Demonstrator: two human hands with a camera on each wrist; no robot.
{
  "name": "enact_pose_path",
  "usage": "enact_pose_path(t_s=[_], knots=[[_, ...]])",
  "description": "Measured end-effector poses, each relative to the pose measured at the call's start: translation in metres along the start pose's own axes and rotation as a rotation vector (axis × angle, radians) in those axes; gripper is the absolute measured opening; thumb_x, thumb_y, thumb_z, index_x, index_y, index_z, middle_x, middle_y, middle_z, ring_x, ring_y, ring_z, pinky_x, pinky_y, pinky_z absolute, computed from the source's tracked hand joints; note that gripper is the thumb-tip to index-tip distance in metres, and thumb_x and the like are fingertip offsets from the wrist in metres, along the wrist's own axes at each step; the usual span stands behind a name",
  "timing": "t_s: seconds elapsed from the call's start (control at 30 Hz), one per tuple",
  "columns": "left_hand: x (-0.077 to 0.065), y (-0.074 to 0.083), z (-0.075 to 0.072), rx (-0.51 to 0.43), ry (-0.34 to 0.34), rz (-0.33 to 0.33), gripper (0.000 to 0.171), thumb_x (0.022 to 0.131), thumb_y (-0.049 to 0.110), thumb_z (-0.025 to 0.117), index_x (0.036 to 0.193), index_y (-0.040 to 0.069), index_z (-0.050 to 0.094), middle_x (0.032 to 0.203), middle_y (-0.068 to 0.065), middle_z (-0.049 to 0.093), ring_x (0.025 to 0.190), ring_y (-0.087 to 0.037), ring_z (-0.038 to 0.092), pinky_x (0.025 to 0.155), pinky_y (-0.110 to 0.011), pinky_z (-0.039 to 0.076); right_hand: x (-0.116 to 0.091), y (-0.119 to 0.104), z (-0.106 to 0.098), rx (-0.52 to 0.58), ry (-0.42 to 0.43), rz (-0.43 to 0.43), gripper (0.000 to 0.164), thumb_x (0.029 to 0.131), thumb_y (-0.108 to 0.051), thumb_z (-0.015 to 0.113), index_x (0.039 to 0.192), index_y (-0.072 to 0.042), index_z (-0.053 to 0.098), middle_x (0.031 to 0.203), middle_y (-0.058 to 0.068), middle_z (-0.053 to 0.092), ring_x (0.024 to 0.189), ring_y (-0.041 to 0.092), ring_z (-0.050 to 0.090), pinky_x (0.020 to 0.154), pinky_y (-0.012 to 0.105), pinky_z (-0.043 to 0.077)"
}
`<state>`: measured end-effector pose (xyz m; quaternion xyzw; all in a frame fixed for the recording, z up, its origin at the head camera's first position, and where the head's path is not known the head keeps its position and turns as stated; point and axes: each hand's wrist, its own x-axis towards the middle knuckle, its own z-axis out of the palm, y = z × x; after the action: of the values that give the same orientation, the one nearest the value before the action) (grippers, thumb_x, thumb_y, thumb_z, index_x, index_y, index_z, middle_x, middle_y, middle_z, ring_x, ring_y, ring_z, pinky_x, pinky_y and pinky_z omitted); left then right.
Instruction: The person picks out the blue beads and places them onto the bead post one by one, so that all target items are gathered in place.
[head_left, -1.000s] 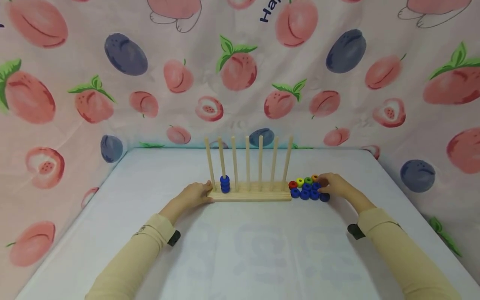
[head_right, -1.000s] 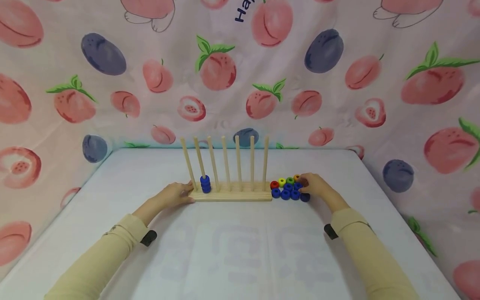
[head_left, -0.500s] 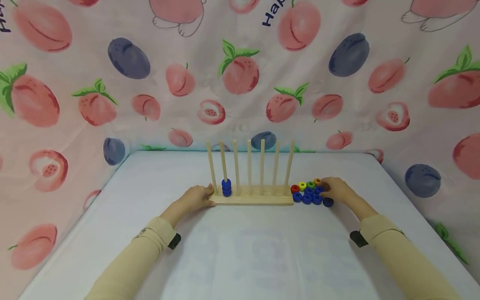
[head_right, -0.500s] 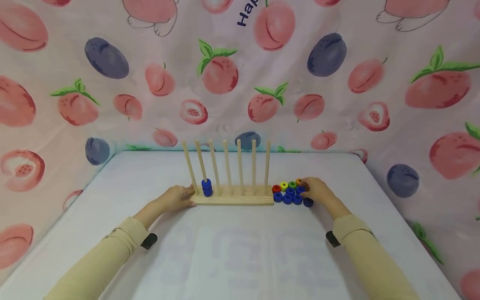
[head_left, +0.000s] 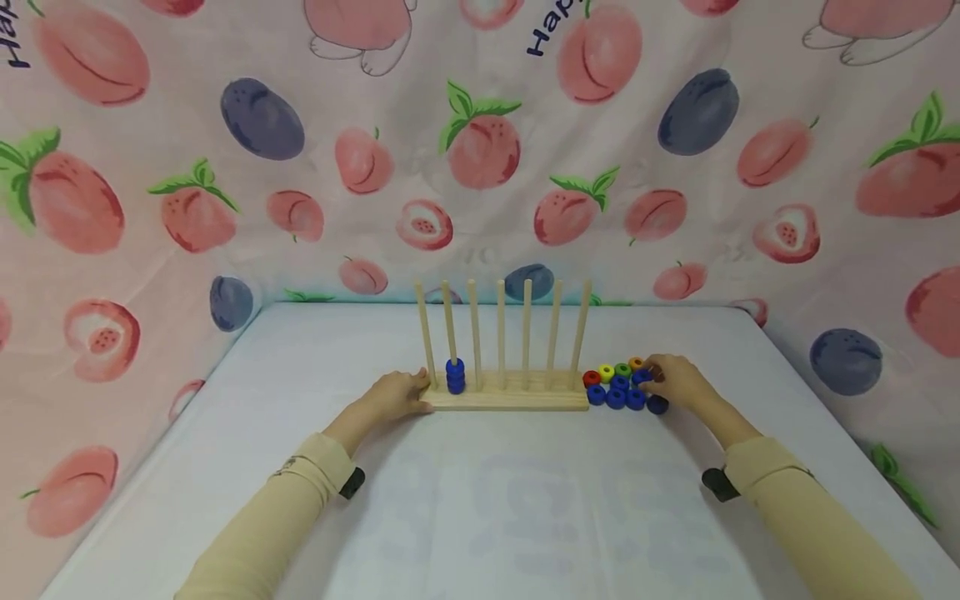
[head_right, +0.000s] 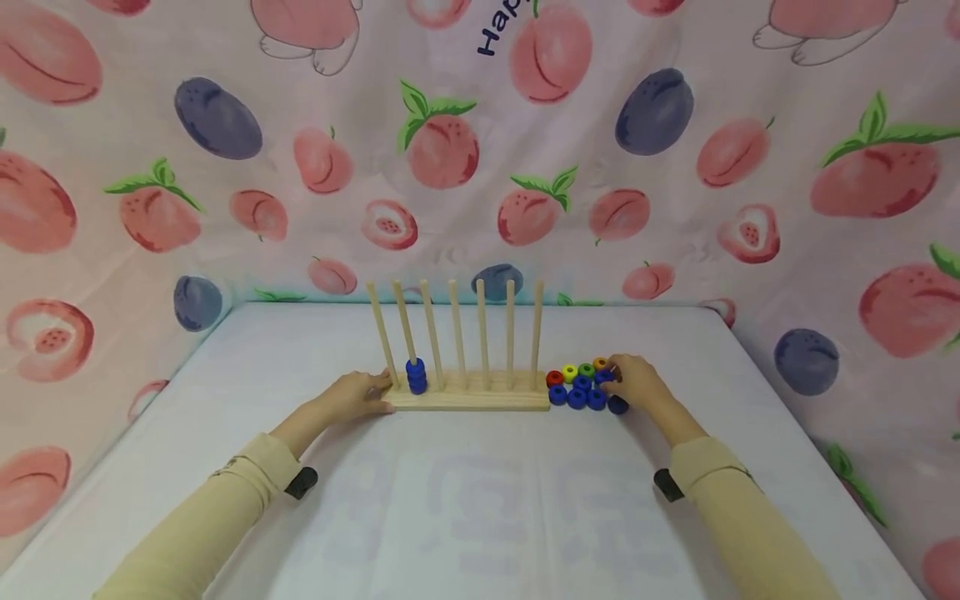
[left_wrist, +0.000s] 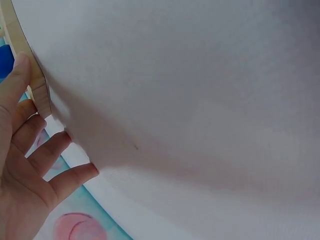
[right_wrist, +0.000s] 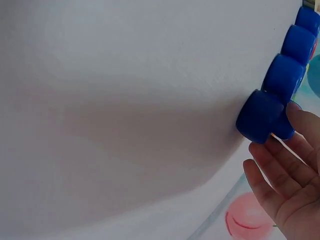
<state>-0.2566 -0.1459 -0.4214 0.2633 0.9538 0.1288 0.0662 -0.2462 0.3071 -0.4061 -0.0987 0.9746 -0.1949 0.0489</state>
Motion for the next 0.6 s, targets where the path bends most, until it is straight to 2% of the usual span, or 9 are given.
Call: enact_pose_path(t_s=[0.17,0.4,0.6], knots=[[0.0005,0.0004,0.0001,-0.003,-0.012,-0.010,0.059,0.085,0.032,0.068,0.131,-0.001,0.052,0.138,-0.022,0.046,0.116,-0.043,0.054,0.098,-0.050,0.045,0.0002,-0.0008,-0.0023,-0.009,0.021,-0.018,0.035,0.086,-0.012,0.066,0.108,0.014,0.058,0.091,0.023,0.064,0.082,0.031,0.060,0.075,0.045,0.052],[0.0003,-0.0020,-0.0006,0.028,-0.007,-0.020,0.065,0.085,0.035,0.068,0.134,-0.002,0.047,0.126,-0.027,0.056,0.101,-0.037,0.063,0.090,-0.049,0.050,0.0049,-0.0047,-0.0063,0.007,0.093,-0.066,0.029,0.086,-0.013,0.066,0.103,0.011,0.062,0.087,0.020,0.066,0.080,0.029,0.062,0.073,0.045,0.053],[0.0009,-0.0013,-0.0002,-0.003,-0.019,-0.031,0.064,0.085,0.035,0.067,0.134,-0.001,0.046,0.128,-0.027,0.054,0.108,-0.040,0.060,0.093,-0.049,0.049,0.0019,-0.0072,-0.0035,0.042,0.099,-0.079,0.030,0.086,-0.013,0.068,0.103,0.011,0.062,0.086,0.019,0.067,0.079,0.028,0.063,0.073,0.043,0.054]])
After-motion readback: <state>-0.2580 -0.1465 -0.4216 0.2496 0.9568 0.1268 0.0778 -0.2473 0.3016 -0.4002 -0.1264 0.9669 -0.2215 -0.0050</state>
